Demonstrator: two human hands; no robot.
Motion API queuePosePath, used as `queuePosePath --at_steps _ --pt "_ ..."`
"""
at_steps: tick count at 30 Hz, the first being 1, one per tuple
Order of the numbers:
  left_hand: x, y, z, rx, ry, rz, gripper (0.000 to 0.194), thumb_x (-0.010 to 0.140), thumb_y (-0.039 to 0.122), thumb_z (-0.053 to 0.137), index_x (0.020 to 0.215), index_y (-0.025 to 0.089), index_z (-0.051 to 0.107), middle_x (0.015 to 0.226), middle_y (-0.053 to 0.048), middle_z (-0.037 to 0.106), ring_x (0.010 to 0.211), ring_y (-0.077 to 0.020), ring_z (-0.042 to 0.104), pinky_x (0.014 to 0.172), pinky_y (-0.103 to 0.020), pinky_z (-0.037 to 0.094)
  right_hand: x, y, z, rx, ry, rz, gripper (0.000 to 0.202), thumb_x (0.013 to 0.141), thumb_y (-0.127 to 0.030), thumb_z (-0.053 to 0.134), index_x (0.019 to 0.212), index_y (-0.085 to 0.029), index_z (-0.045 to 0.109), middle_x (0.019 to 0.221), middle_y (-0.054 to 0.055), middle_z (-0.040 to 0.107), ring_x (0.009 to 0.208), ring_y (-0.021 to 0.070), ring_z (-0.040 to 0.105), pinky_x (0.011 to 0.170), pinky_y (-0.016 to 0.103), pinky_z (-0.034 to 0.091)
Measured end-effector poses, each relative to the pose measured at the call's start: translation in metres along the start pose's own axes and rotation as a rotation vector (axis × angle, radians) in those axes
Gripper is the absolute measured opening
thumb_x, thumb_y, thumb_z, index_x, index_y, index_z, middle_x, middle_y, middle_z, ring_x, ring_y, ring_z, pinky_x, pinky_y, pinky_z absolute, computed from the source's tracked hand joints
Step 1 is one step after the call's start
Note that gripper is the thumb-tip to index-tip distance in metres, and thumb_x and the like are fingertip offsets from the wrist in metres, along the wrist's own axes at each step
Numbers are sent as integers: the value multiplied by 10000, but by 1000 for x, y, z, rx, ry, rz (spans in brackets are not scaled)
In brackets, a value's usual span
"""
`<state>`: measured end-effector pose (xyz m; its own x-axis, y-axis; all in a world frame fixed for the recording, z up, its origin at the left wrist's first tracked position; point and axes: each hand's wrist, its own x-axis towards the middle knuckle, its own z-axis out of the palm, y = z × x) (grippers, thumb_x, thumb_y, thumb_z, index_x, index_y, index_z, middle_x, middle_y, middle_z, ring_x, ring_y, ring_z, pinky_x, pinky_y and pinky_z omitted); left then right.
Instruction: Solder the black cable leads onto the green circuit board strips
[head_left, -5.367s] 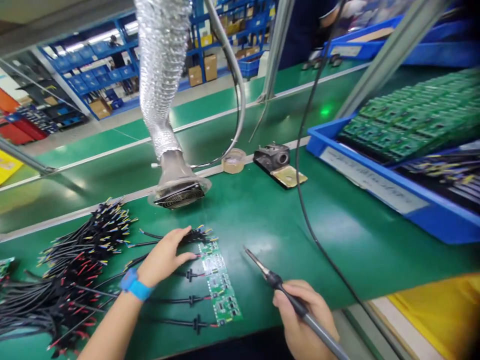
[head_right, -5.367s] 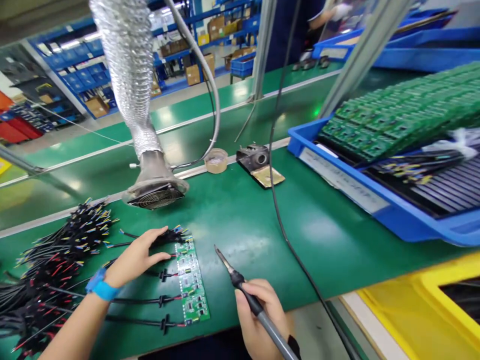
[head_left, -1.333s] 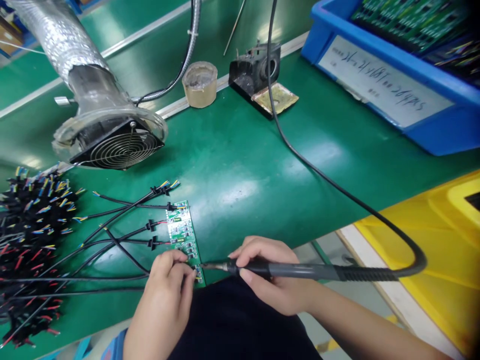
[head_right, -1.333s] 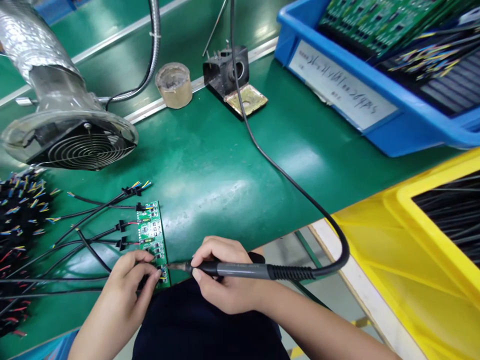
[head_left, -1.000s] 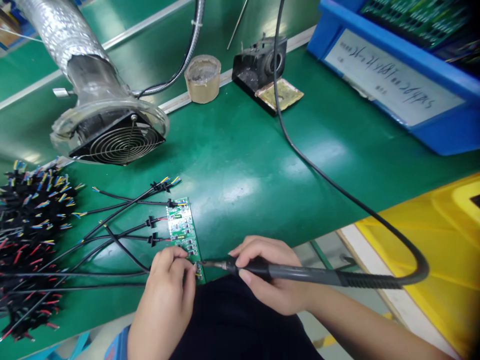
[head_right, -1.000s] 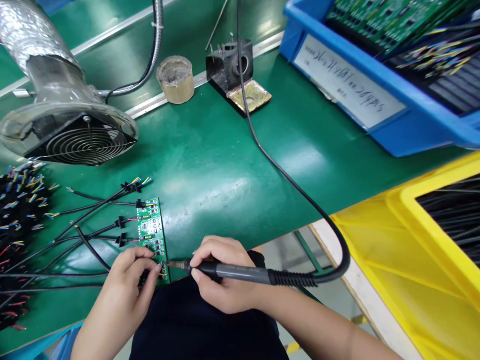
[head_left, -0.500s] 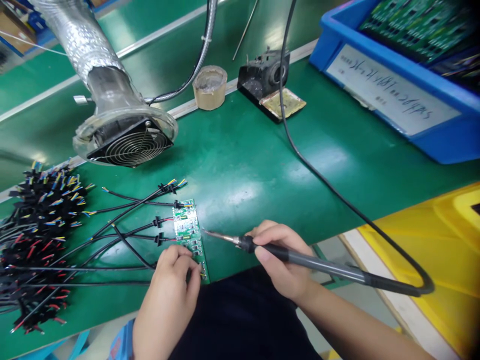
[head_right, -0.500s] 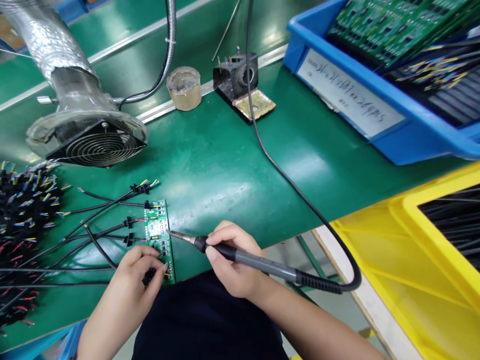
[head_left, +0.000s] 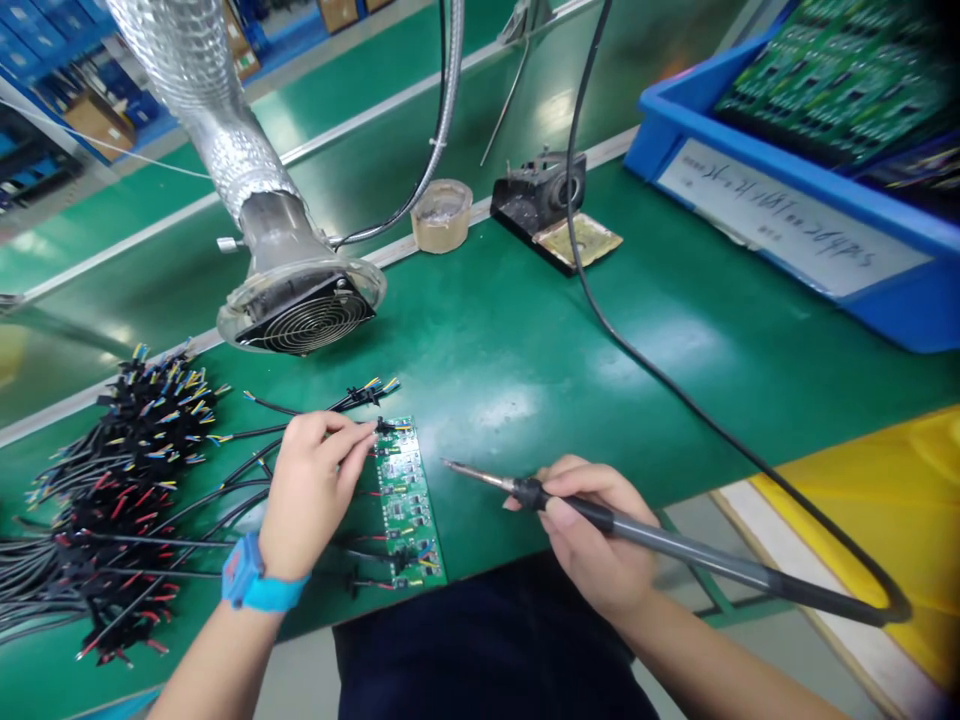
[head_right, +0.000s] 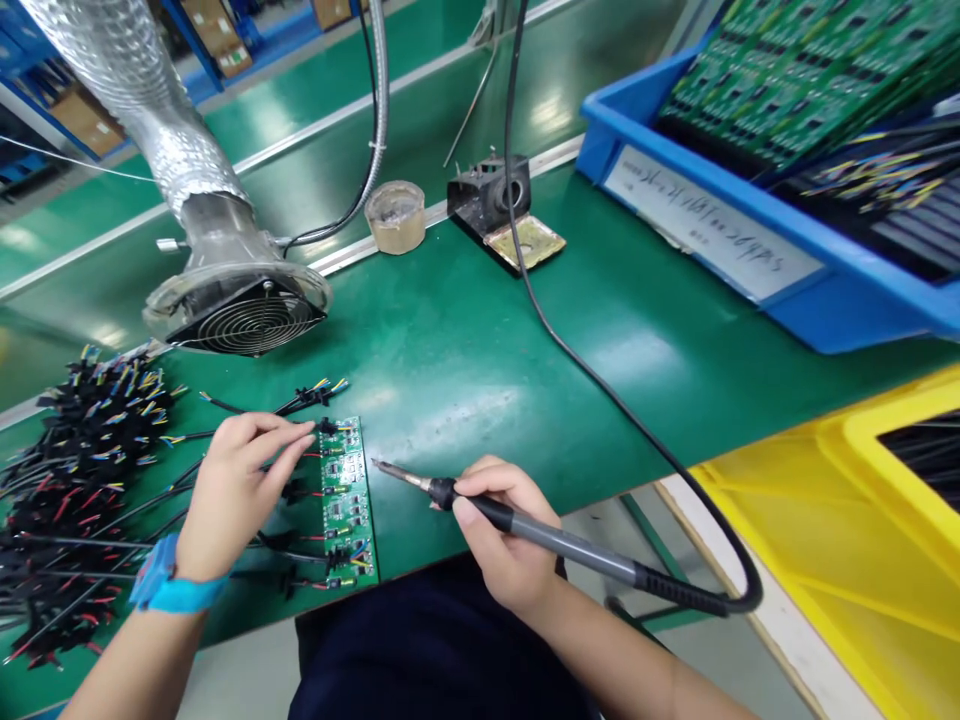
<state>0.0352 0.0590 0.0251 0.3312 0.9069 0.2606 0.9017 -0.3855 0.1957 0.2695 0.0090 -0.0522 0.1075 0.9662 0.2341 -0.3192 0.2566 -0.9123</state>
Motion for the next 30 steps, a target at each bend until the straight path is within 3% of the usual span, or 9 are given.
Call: queuePosePath --at_steps 4,9,15,20,25,30 --pt "21 -1 13 -23 -69 118 164 834 256 562 942 198 671 928 -60 595 920 -207 510 837 -386 434 0 0 3 -11 53 -18 113 831 -118 522 893 -203 567 732 -6 502 596 123 550 573 318 491" --pt "27 -3 22 -87 -158 141 106 856 241 526 867 188 617 949 -48 595 964 -204 512 878 -413 431 0 1 4 -35 65 -22 122 829 -115 520 900 -205 561 753 0 509 624 137 582 556 307 494" --pt "15 2 6 -263 -95 80 81 898 167 420 957 172 477 985 -58 559 964 -155 533 844 -330 458 1 -4 1 -110 -23 -9 144 826 -104 504 908 -216 543 766 5 515 636 145 586 560 311 493" --pt "5 20 -11 -370 -219 7 96 860 188 522 936 216 573 912 -13 570 880 -124 551 783 -247 459 3 -8 -2 -194 -85 -19 146 803 -99 519 888 -216 540 745 6 516 594 129 538 562 303 488" --pt "-7 23 -3 -446 -293 -101 80 841 238 558 886 241 625 925 -8 589 880 -126 574 789 -252 468 5 -10 -2 -216 -134 -49 154 774 -97 527 866 -219 547 708 6 528 611 151 565 562 304 492" --pt "-23 24 7 -431 -335 -90 96 852 244 533 878 223 623 953 -38 577 914 -152 573 812 -291 476 6 -14 -3 -218 -189 -62 172 733 -84 533 839 -219 546 673 2 526 590 154 576 519 283 484"
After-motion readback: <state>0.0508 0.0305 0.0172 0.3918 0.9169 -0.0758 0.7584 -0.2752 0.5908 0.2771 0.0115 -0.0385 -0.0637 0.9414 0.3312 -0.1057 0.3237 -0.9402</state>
